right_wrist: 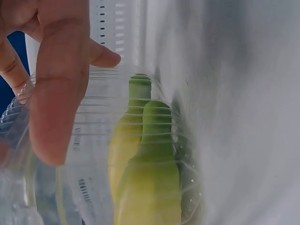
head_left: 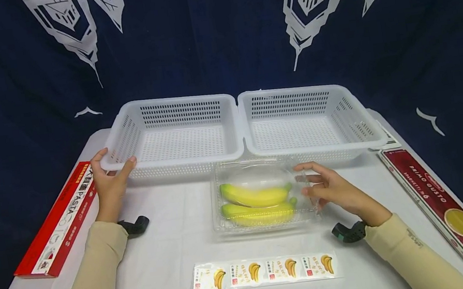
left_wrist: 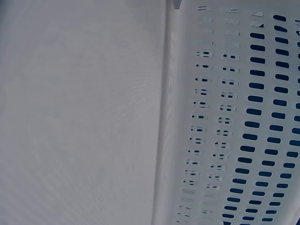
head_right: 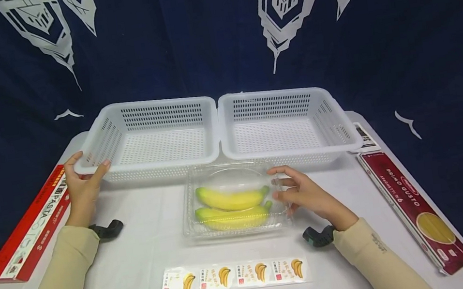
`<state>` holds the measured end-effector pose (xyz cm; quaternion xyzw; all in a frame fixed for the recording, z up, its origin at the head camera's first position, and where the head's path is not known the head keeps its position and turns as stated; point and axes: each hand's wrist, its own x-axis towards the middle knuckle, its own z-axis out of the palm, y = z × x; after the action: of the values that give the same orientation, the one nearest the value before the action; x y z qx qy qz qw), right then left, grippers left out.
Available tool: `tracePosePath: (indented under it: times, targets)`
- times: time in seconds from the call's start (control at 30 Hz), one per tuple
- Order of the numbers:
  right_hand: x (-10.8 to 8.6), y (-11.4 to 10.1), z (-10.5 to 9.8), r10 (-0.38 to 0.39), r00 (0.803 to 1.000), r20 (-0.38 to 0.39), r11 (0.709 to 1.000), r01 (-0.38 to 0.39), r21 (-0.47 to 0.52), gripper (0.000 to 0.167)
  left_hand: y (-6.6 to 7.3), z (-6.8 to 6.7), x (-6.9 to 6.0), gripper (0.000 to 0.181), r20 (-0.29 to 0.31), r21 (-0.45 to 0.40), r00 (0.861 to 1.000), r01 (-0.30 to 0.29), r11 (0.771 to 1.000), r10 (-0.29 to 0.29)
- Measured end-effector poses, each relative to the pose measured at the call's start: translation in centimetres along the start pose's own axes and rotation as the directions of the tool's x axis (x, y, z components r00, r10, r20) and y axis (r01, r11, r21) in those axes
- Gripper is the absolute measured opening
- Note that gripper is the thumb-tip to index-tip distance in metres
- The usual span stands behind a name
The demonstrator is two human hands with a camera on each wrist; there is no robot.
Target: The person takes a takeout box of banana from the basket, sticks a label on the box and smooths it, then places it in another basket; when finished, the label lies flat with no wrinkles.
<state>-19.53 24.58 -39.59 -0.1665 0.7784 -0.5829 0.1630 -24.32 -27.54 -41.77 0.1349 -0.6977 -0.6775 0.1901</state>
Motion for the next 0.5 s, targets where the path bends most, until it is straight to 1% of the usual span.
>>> tracePosePath:
  times: [0.13,0.23,0.37,0.43,0.5]
  targets:
    - [0.0,0.1,-0.1,-0.006,1.0,0.014,1.0,0.006,-0.002,0.05,0.2,0.0,-0.1,0.083,0.012,-0.016,1.0,0.01,1.0,-0.01]
    - [-0.1,0.1,-0.2,-0.01,0.999,0.035,1.0,0.011,-0.019,0.055,0.5,-0.1,-0.2,0.084,0.015,-0.012,1.0,0.027,1.0,-0.027]
    - [-0.4,0.3,-0.6,-0.047,0.997,0.056,0.997,0.05,-0.057,0.064,0.9,-0.2,-0.2,0.086,0.008,0.069,0.999,0.036,0.997,-0.037]
    - [-0.6,0.4,-0.9,-0.079,0.995,0.055,0.994,0.082,-0.068,0.066,1.2,-0.1,-0.2,0.087,-0.01,0.129,1.0,0.017,0.992,-0.016]
    - [-0.9,0.4,-1.1,-0.11,0.993,0.046,0.991,0.113,-0.073,0.066,1.7,0.0,-0.5,0.089,-0.032,0.182,0.999,-0.022,0.983,0.028]
